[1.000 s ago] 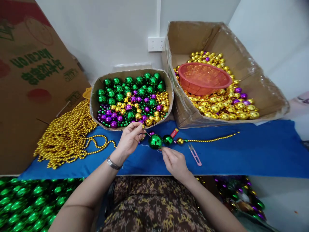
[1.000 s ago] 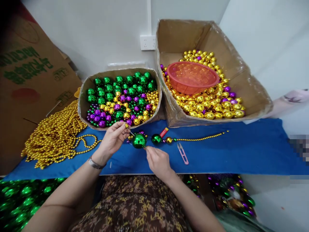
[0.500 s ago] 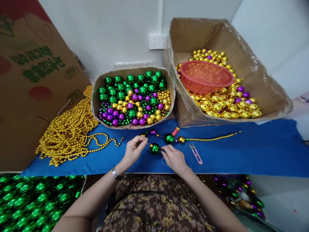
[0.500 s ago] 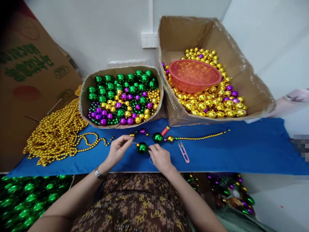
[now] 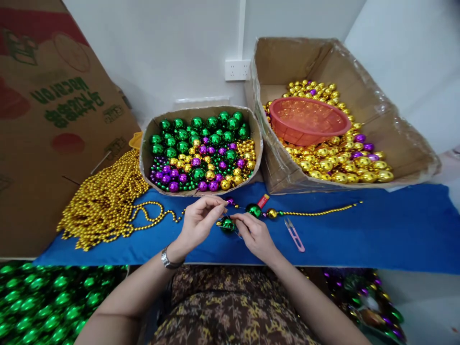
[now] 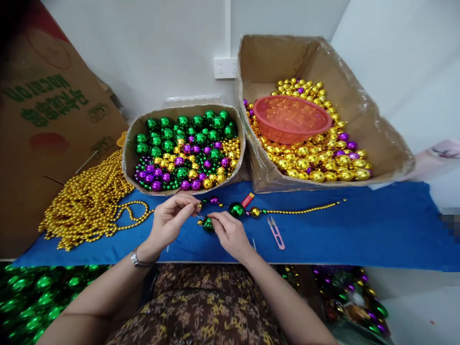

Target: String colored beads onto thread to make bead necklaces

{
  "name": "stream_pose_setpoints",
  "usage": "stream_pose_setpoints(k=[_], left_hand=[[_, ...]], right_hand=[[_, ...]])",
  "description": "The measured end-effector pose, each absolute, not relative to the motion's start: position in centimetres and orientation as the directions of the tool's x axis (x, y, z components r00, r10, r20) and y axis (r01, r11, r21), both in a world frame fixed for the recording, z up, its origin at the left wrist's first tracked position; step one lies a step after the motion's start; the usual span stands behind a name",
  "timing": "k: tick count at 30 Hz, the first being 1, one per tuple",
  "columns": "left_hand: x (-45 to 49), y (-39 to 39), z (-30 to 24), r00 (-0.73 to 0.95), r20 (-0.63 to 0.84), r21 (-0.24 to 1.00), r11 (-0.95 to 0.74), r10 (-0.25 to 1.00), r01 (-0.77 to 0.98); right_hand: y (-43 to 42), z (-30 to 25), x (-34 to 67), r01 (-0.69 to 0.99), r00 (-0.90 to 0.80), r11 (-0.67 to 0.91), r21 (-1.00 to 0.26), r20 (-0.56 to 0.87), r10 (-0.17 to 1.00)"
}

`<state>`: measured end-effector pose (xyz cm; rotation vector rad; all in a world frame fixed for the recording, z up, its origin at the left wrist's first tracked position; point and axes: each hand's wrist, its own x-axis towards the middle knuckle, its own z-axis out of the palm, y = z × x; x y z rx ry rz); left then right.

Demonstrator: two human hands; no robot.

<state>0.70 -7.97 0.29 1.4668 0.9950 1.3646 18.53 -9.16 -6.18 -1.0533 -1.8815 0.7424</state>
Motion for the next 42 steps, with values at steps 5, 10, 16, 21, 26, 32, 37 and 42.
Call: stream_pose_setpoints(k=[5, 10, 16, 21, 26, 32, 37, 42], left_hand=[[1.0, -6.4, -0.2, 0.091, 0.250, 0.965, -0.239, 0.964, -0.110], [1.5, -4.7, 0.4, 0.074, 0.217, 0.968, -0.205, 0.973, -0.144], [1.2, -2.5, 1.1, 0.214, 0.299, 0.929, -0.335, 0.930, 0.159], [0.7, 0.2, 0.8, 0.467, 0.458, 0.469, -0.652, 0.756, 0.596], [0.1, 2.9, 2.0, 0.486, 0.478, 0.272, -0.650, 0.732, 0.710], [0.6, 7.2, 3.0, 0.492, 0.221, 0.083, -0.518, 0.842, 0.851], [2.8, 9.6, 1.7, 0.396, -0.023, -0.100, -0.396, 0.918, 0.913], [3.8, 11.1, 1.2, 0.347, -0.049, -0.070, -0.350, 0.937, 0.934]], right_hand=[[-9.6, -6.6, 18.9, 0.255, -0.325, 0.329, -0.909, 0.239, 0.915], [-9.8, -6.6, 19.1, 0.150, -0.294, 0.200, -0.968, 0.149, 0.944], [-9.5, -6.8, 20.0, 0.171, -0.149, 0.192, -0.966, 0.167, 0.975], [-9.5, -6.7, 20.6, 0.140, -0.090, 0.192, -0.971, 0.181, 0.979], [-9.7, -6.7, 20.7, 0.095, -0.058, 0.156, -0.983, 0.151, 0.987], [-9.5, -6.7, 20.6, 0.085, -0.027, 0.159, -0.984, 0.157, 0.987], [-9.6, -6.9, 20.5, 0.124, -0.030, 0.185, -0.975, 0.183, 0.983], [-9.5, -7.3, 20.7, 0.149, -0.028, 0.204, -0.968, 0.202, 0.979]])
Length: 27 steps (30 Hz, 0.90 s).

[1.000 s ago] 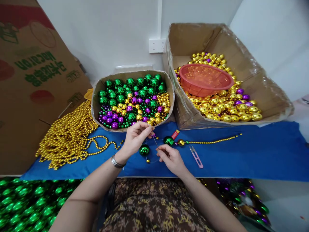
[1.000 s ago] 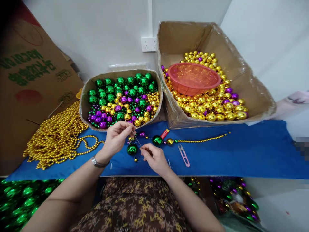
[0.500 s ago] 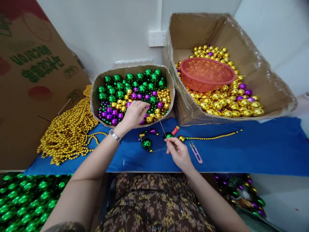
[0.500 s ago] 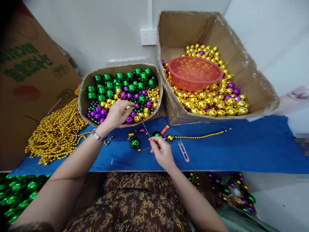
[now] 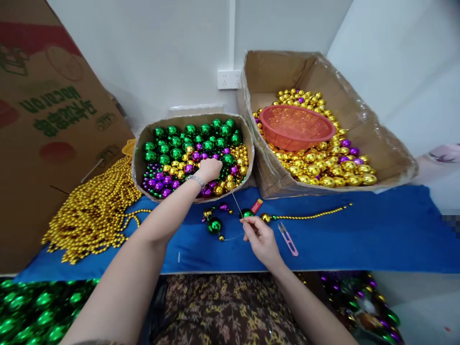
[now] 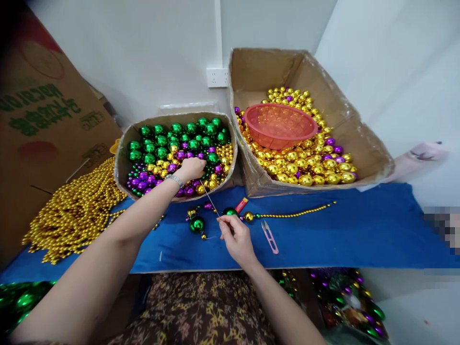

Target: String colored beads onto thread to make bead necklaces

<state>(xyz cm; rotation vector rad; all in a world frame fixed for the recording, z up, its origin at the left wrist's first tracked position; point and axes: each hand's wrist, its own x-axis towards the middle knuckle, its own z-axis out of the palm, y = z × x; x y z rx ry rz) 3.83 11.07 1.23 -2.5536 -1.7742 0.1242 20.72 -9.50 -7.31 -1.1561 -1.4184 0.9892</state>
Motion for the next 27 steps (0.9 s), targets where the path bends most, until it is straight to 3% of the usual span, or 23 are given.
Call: stream_pose_setpoints(k=[4, 6, 8, 10, 13, 16, 27], left_hand=[[2.9, 10.4, 2.6, 0.372, 0.004, 0.014, -0.373, 0.928, 0.928], [1.8, 8.9, 3.3, 0.421, 0.098, 0.311, -0.430, 0.902, 0.847], [0.6, 6.6, 3.6, 0.451, 0.161, 0.748, -0.406, 0.878, 0.525], [-0.5, 3.9, 3.4, 0.442, 0.111, 0.967, -0.200, 0.890, 0.160], [-1.4, 0.6, 2.6, 0.369, 0.035, 0.986, 0.028, 0.929, -0.163], [-1.7, -1.1, 1.6, 0.292, 0.018, 0.936, 0.086, 0.956, -0.342], [-2.3, -1.9, 0.7, 0.251, -0.047, 0.887, 0.156, 0.967, -0.434]], right_hand=[[-9.6, -7.0, 21.1, 0.192, -0.010, 0.225, -0.955, 0.227, 0.974], [-9.7, -6.6, 21.3, 0.234, -0.007, 0.251, -0.939, 0.256, 0.967], [-9.9, -6.1, 21.5, 0.297, -0.006, 0.291, -0.909, 0.303, 0.953], [-10.0, -5.6, 21.6, 0.369, -0.009, 0.342, -0.864, 0.364, 0.931], [-10.2, -5.1, 21.6, 0.445, -0.044, 0.419, -0.792, 0.448, 0.893], [-10.2, -4.9, 21.4, 0.479, -0.089, 0.478, -0.736, 0.501, 0.861], [-10.3, -5.3, 21.1, 0.519, -0.170, 0.535, -0.667, 0.533, 0.829]])
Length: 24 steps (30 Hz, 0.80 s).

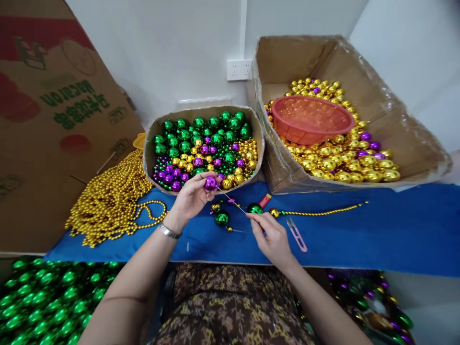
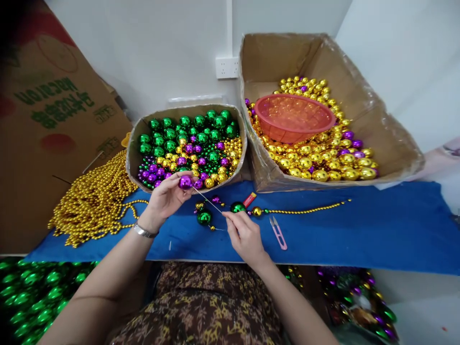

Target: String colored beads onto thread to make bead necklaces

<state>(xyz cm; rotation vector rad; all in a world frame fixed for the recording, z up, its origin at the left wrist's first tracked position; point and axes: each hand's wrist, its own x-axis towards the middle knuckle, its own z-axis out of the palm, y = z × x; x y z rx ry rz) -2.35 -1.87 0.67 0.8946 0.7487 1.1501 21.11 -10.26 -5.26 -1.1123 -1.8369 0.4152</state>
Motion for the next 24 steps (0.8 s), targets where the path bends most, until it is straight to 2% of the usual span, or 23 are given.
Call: stream_pose_setpoints(k=[8, 14, 20, 24], left_hand=[[-0.9, -3.2, 0.7, 0.274, 0.010, 0.967, 0.061, 0.962, -0.248], [-0.4, -3.5, 0.3, 0.287, -0.038, 0.935, 0.136, 0.957, -0.328], [0.1, -4.4, 0.3, 0.235, -0.006, 0.931, 0.091, 0.972, -0.354], [0.1, -4.6, 0.0, 0.228, -0.037, 0.910, 0.127, 0.973, -0.395]], right_hand=[[-10.0, -5.4, 20.6, 0.564, -0.180, 0.516, -0.645, 0.514, 0.839], [-10.2, -5.1, 20.7, 0.523, -0.186, 0.472, -0.710, 0.446, 0.876], [-10.3, -5.5, 20.7, 0.553, -0.178, 0.492, -0.672, 0.482, 0.858], [-10.3, -5.6, 20.5, 0.520, -0.174, 0.488, -0.701, 0.472, 0.864]])
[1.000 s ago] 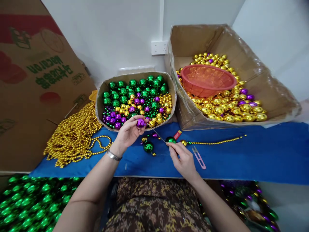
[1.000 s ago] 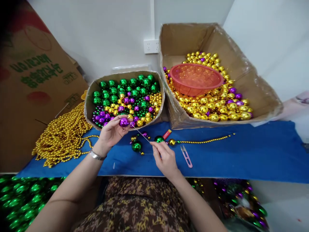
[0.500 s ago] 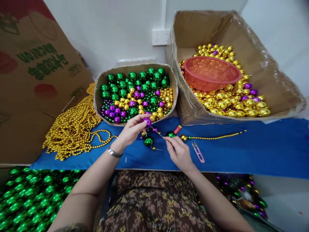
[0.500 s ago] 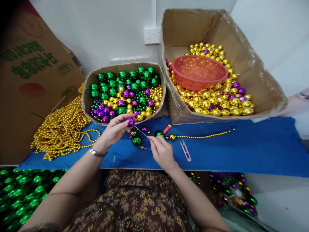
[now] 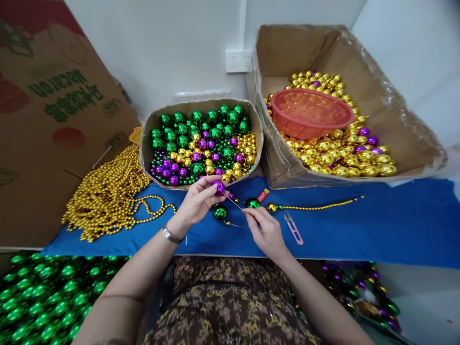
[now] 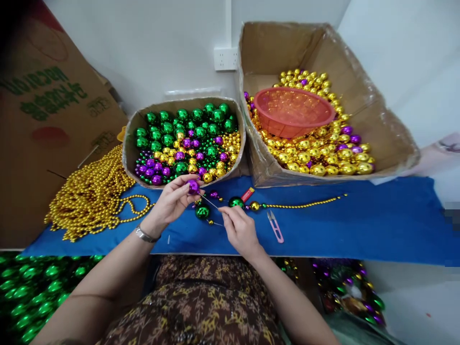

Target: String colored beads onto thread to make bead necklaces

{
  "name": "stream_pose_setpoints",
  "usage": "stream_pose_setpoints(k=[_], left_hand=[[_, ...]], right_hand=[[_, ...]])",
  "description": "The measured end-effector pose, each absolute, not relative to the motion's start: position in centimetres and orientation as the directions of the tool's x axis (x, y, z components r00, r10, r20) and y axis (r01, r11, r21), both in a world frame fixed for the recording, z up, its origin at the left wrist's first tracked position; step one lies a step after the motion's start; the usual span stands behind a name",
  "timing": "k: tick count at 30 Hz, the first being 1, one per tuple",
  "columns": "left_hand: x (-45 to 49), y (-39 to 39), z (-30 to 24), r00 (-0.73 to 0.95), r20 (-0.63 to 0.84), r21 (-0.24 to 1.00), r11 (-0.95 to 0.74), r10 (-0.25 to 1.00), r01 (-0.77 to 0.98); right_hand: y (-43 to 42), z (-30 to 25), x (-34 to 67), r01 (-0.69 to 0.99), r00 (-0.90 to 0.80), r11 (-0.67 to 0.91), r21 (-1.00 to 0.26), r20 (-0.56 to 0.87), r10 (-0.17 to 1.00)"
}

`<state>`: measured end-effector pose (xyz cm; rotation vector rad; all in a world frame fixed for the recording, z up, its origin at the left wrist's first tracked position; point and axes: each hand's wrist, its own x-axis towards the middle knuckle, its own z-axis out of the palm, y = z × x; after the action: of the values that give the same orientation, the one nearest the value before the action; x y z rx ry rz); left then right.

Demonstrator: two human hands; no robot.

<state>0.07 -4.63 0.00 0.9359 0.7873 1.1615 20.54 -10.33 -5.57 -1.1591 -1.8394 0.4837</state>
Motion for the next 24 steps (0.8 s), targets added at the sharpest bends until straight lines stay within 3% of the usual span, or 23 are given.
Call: stream_pose_setpoints(k=[9, 20, 22, 24], left_hand=[[0.1, -4.8, -0.3, 0.201, -0.044, 0.895, 0.129, 0.978, -0.428], [0.1, -5.0, -0.5, 0.308, 0.078, 0.974, -0.006, 0.948, -0.228], [-0.1, -3.1, 0.5, 0.275, 0.154, 0.987, -0.136, 0.949, -0.085], [0.2, -0.2, 1.5, 0.237, 0.259, 0.914, -0.317, 0.936, 0.254]], right_hand=[[-10.3, -5.7, 20.5, 0.497, -0.175, 0.482, -0.721, 0.462, 0.870], [-10.2, -5.6, 20.8, 0.483, -0.152, 0.468, -0.740, 0.456, 0.877], [-10.1, -5.6, 21.0, 0.492, -0.118, 0.444, -0.749, 0.448, 0.886], [-9.9, -5.7, 21.2, 0.505, -0.086, 0.433, -0.747, 0.455, 0.886]])
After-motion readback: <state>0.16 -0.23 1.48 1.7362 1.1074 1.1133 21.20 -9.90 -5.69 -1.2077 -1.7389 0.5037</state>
